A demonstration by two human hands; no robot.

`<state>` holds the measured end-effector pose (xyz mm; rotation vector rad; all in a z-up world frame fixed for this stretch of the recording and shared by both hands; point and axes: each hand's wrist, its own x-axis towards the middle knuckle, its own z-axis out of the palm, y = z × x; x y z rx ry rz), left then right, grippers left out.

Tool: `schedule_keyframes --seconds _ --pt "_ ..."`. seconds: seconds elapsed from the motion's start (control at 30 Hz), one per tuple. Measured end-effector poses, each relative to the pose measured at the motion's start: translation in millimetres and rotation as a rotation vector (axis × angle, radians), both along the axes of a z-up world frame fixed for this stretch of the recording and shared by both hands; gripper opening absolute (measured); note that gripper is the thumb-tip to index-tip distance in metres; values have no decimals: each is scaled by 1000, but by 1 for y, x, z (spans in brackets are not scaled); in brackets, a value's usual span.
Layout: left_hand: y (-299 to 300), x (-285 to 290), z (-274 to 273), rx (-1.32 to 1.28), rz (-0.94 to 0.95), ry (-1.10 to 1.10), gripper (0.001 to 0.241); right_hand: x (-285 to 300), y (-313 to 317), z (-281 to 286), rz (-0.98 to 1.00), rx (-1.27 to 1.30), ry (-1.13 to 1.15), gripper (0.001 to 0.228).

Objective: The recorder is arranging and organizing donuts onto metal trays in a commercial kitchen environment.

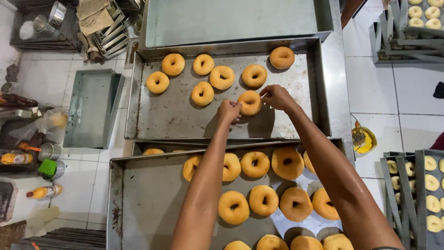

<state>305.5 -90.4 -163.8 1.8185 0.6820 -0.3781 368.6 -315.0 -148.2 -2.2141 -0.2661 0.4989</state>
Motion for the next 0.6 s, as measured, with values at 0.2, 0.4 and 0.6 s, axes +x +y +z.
schedule_keyframes --seconds 0.2,0.4,0.6 --pt "25 6 -1 4 -11 -138 36 -16 12 36 -23 188 67 23" --pt "51 -18 57 22 -15 -290 38 -41 37 83 -24 320 103 16" --pt "82 -52 107 -31 52 -428 35 -67 68 116 -5 465 81 18"
